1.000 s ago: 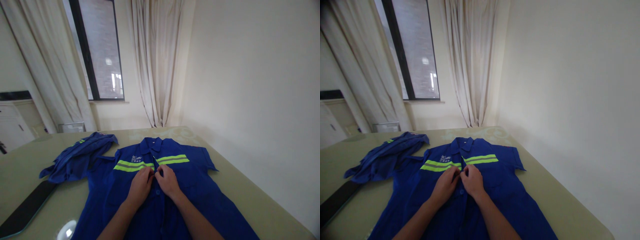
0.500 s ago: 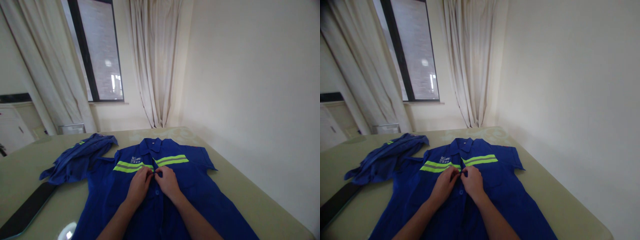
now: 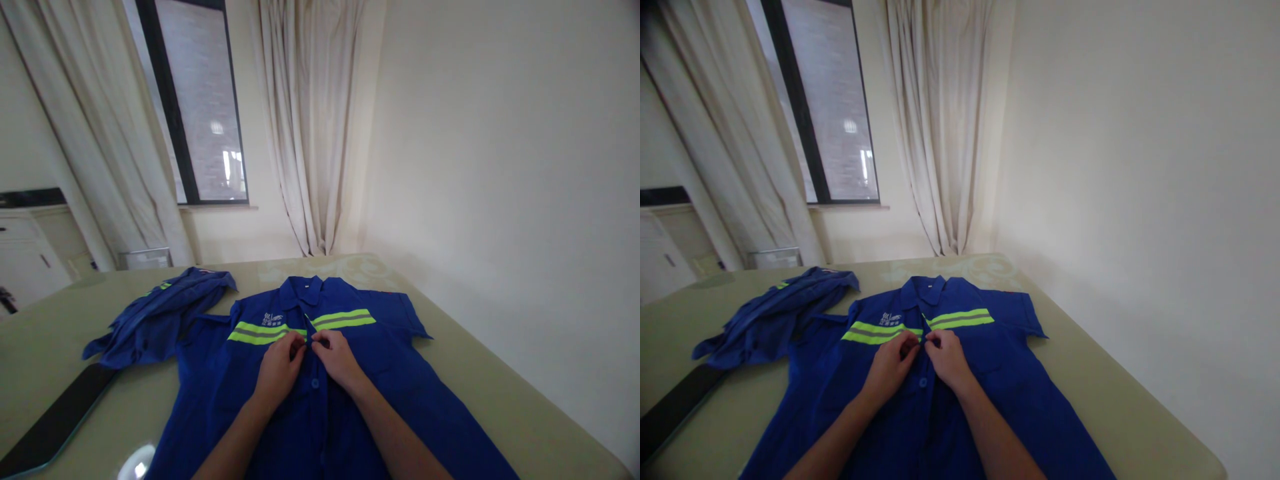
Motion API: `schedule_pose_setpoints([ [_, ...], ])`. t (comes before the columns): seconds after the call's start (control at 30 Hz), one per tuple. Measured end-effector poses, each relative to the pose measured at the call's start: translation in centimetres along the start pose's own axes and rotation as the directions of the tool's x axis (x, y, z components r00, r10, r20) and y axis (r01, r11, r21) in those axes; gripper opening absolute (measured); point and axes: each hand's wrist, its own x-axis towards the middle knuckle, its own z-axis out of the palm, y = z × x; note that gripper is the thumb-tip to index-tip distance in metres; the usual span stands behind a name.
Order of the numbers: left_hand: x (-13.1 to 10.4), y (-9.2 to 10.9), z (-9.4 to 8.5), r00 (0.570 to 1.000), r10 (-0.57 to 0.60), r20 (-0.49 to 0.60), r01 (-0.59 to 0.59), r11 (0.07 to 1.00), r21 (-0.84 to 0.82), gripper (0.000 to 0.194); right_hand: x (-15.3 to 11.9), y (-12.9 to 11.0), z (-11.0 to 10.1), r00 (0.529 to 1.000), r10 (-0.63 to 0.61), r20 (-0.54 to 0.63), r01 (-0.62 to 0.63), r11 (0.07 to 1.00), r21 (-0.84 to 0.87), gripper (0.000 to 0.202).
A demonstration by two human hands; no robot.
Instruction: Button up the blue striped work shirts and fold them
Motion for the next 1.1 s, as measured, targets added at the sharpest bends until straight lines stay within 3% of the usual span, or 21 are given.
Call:
schedule_pose_setpoints([
  [0.27,0.1,0.1,0.2,1.0,0.001,-0.018,0.0,0.998,0.066,0.008,-0.4,-0.4,0.4,0.992,-0.12,-0.044,0.114,0.987,-0.116,0.023],
  [0.47,0.1,0.3,0.2,1.0,0.007,-0.022,-0.005,0.995,0.101,0.009,-1.0,-1.6,0.6,0.997,-0.082,-0.009,0.074,0.94,-0.334,0.021],
  [0.6,0.1,0.4,0.1,1.0,0.016,-0.023,-0.014,0.994,0.111,0.01,-1.1,-2.1,0.4,0.996,-0.082,0.018,0.082,0.923,-0.377,0.021],
  [0.77,0.3,0.3,0.2,0.999,0.012,-0.037,-0.008,0.994,0.108,0.011,-1.0,-2.0,0.6,0.996,-0.087,-0.001,0.082,0.945,-0.318,0.021],
  [0.9,0.5,0.0,0.1,0.998,-0.002,-0.057,0.007,0.996,0.084,0.011,-0.4,-1.6,0.9,0.996,-0.077,-0.035,0.073,0.992,-0.106,0.016],
  [1.1,0.8,-0.4,-0.1,0.996,-0.022,-0.083,0.022,1.0,-0.004,0.011,0.8,-0.6,0.9,0.995,-0.074,0.07,0.072,0.997,0.031,0.018],
])
